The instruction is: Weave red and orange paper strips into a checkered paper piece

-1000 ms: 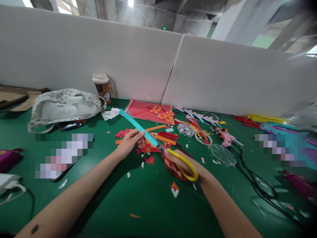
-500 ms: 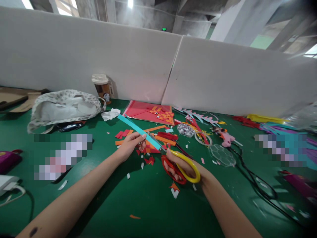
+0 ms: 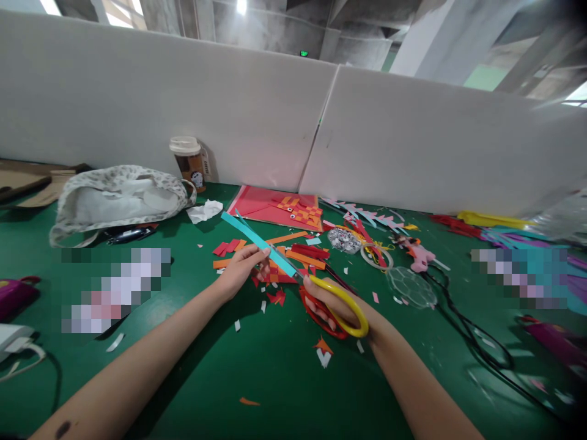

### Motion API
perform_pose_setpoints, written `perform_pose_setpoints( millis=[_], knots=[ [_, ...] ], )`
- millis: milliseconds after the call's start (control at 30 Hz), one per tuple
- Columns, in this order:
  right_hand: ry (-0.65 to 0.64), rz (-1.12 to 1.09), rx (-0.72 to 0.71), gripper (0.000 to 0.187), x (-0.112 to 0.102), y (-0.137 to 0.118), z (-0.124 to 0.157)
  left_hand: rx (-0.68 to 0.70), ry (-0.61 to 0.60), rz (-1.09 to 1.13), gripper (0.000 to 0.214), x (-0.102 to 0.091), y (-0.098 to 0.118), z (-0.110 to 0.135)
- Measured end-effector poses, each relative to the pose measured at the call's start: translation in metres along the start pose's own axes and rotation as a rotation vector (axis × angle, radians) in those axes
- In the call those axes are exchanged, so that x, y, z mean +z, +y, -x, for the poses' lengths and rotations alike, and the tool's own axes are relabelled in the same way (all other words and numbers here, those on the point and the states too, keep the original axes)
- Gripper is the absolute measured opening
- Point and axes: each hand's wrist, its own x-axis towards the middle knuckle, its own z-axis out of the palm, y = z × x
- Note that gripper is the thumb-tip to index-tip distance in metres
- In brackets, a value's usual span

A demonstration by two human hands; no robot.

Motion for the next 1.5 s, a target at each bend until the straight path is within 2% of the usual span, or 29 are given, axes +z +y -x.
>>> perform_pose_setpoints(
  millis=[100, 267, 667, 933, 1167, 1500],
  knots=[
    [0.018, 0.028, 0.012, 0.056, -0.0003, 0.0013, -0.0007, 0.01, 0.04, 0.011, 0.03, 0.0005, 0.0001, 0.0],
    [-0.028, 0.026, -0.08, 0.054, -0.001, 0.0055, -0.0017, 0.043, 0.038, 0.004, 0.028, -0.0013, -0.0002, -0.0004],
    [-0.065, -0.004, -0.039, 0.055, -0.0013, 0.004, 0.0021, 0.042, -0.002, -0.08, 0.031, -0.0073, -0.0003, -0.0002],
    [-0.025, 0.036, -0.059, 0.054, -0.0014, 0.0047, 0.0002, 0.041, 0.007, -0.094, 0.03, -0.006, 0.0019, 0.0],
    [0.035, 0.046, -0.047, 0.053, -0.0007, 0.0002, 0.0014, 0.029, -0.024, -0.021, 0.029, -0.0005, 0.0006, 0.0005],
    [-0.021, 0.046, -0.069, 0.053, -0.0042, 0.0072, -0.001, 0.042, -0.001, -0.05, 0.024, -0.005, 0.0009, 0.0009]
  ],
)
